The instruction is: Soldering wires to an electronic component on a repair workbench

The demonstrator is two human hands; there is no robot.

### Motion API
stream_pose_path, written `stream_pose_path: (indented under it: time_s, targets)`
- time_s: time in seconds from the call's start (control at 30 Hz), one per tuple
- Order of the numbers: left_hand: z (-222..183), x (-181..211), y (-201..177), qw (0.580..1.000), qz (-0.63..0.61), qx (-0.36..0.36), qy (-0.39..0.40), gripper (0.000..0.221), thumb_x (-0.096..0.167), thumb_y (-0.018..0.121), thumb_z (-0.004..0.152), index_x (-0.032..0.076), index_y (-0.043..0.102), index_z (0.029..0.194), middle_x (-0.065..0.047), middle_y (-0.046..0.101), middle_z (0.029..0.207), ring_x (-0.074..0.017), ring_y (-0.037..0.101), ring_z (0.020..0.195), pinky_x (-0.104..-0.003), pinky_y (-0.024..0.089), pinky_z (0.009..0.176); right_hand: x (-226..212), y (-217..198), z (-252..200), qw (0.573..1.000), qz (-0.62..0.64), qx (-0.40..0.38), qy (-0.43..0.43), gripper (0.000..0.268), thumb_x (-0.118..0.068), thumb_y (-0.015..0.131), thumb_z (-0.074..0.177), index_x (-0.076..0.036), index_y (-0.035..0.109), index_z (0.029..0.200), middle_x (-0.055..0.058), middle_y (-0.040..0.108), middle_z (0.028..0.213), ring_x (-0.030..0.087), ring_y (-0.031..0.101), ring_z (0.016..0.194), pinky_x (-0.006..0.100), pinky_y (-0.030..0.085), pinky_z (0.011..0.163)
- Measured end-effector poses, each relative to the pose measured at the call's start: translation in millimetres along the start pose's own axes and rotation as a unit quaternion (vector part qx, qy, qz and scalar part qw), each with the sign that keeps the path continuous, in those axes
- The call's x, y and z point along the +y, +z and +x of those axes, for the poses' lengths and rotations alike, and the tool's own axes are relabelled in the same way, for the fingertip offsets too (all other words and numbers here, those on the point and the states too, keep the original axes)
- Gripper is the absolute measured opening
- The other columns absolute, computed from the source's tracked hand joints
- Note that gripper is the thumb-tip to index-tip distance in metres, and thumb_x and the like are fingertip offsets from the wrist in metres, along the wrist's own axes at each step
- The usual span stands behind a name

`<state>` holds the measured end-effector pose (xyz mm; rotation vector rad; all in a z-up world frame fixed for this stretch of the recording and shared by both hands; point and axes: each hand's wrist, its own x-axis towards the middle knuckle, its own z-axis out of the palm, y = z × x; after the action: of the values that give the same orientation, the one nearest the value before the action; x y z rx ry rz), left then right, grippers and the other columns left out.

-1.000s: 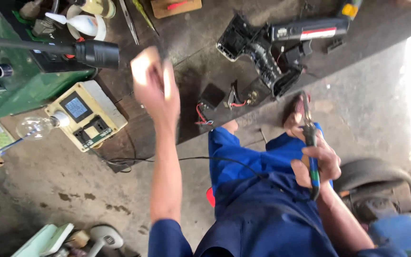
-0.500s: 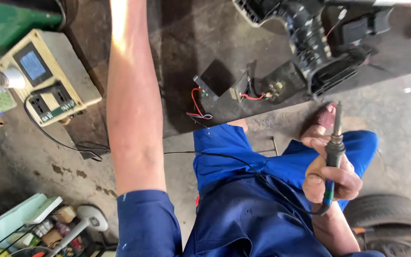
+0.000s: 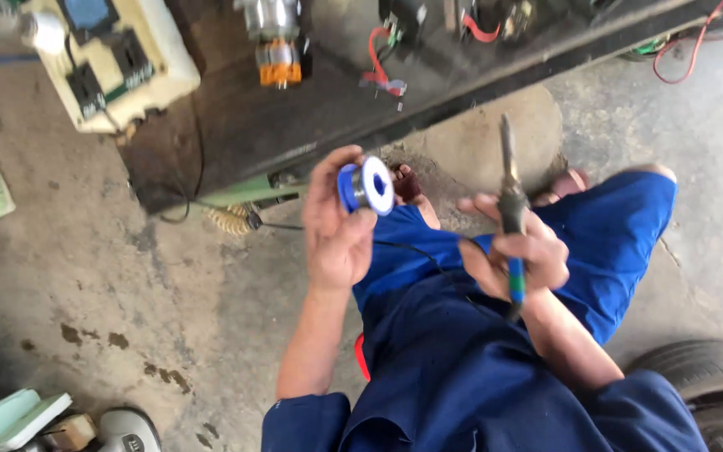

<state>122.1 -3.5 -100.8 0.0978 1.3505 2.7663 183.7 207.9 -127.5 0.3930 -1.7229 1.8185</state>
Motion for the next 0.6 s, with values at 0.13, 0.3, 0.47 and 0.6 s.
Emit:
stream_pose_path:
  time_s: [0.13, 0.3, 0.47, 0.6]
  targets:
    - [-28, -13, 0, 0.993, -0.080, 0.055, -0.063, 0.051, 0.016, 0.078, 0.092, -0.002, 0.052, 0.132, -0.028, 0.068, 0.118, -0.0383, 0.074, 0.101, -0.040, 0.067, 0.084, 10, 26, -18, 0.998, 0.025, 0.019, -0.057, 0.044, 0.007, 0.092, 0.072, -0.002, 0.059, 0.101, 0.043, 0.066, 0.118, 0.047, 0.078, 0.086, 0.052, 0.062, 0.081]
    - [-44, -18, 14, 0.983, -0.074, 0.140, -0.098, 0.027, 0.039, 0.065, 0.103, 0.013, 0.061, 0.109, -0.022, 0.075, 0.099, -0.0293, 0.077, 0.081, -0.028, 0.062, 0.064, 4, 41, -17, 0.996, 0.034, 0.019, -0.076, 0.043, 0.011, 0.089, 0.077, 0.002, 0.056, 0.102, 0.038, 0.068, 0.115, 0.051, 0.077, 0.091, 0.058, 0.062, 0.076]
    - [-50, -42, -10, 0.979, -0.011, 0.188, -0.075, 0.025, 0.033, 0.063, 0.105, 0.009, 0.059, 0.099, -0.017, 0.073, 0.088, -0.0269, 0.075, 0.072, -0.030, 0.063, 0.060, 5, 46, -3, 0.995, 0.022, 0.005, -0.098, 0.044, 0.011, 0.089, 0.078, 0.000, 0.055, 0.103, 0.031, 0.071, 0.110, 0.046, 0.077, 0.090, 0.058, 0.062, 0.078]
    - [-49, -39, -9, 0.968, 0.164, 0.191, 0.016, 0.016, 0.017, 0.071, 0.099, 0.008, 0.057, 0.094, -0.006, 0.058, 0.071, -0.0073, 0.062, 0.065, -0.017, 0.054, 0.056, 6, 52, 20, 0.990, 0.050, -0.008, -0.129, 0.039, 0.017, 0.087, 0.077, 0.001, 0.057, 0.097, 0.033, 0.073, 0.100, 0.046, 0.074, 0.077, 0.062, 0.062, 0.073]
